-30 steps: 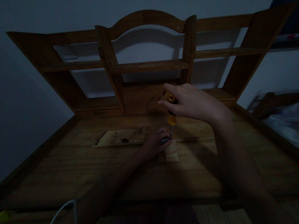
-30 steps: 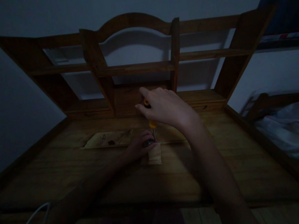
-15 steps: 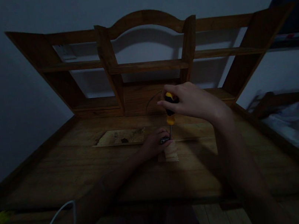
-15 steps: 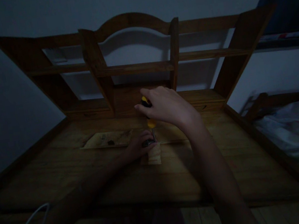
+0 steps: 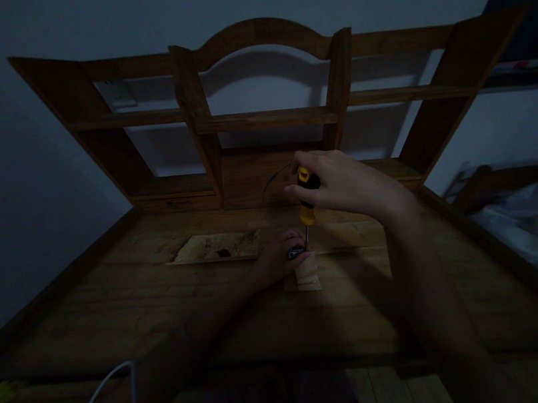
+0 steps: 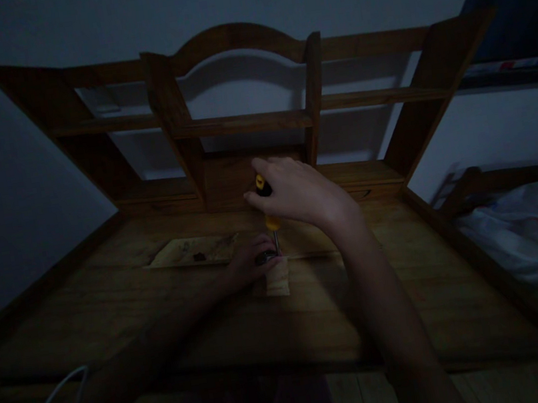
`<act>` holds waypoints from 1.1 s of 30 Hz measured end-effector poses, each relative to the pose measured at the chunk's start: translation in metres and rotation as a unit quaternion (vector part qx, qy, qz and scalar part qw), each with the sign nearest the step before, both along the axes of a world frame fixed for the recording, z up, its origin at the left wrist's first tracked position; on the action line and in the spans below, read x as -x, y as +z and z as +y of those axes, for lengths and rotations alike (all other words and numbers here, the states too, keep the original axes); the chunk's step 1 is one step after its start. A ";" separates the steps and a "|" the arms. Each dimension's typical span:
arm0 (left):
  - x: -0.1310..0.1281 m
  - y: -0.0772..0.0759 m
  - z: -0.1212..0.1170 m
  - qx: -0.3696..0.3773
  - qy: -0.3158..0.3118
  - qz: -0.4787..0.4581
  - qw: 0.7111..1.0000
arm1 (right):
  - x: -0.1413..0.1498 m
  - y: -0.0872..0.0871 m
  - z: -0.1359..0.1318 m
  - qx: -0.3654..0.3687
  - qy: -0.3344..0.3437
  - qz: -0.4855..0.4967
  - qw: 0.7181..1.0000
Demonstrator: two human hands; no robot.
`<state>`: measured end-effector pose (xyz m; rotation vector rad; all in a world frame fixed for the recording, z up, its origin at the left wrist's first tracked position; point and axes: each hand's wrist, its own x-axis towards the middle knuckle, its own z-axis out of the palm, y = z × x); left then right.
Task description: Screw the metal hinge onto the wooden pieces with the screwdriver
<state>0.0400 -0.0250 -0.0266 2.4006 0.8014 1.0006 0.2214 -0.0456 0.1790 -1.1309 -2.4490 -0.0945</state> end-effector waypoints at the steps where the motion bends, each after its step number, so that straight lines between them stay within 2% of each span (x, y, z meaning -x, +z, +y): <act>1: 0.000 0.000 0.000 0.000 0.000 0.001 1.000 | -0.001 0.001 0.000 0.003 0.004 -0.004 1.000; 6: 0.001 0.001 -0.001 0.003 -0.003 0.000 1.000 | 0.000 0.003 -0.004 0.026 0.044 -0.006 0.999; 12: 0.001 0.002 -0.002 -0.005 -0.002 0.004 1.000 | 0.000 -0.001 -0.003 -0.004 -0.017 -0.009 1.000; 20: 0.000 0.003 -0.002 -0.007 -0.003 -0.003 1.000 | 0.004 0.003 -0.008 0.032 0.027 -0.003 0.999; 26: 0.001 0.004 -0.004 0.002 -0.002 0.002 1.000 | 0.003 -0.001 -0.005 -0.005 -0.019 -0.010 1.000; 33: 0.001 0.003 -0.003 0.011 0.001 0.001 1.000 | 0.003 0.001 -0.005 0.017 0.022 -0.007 1.000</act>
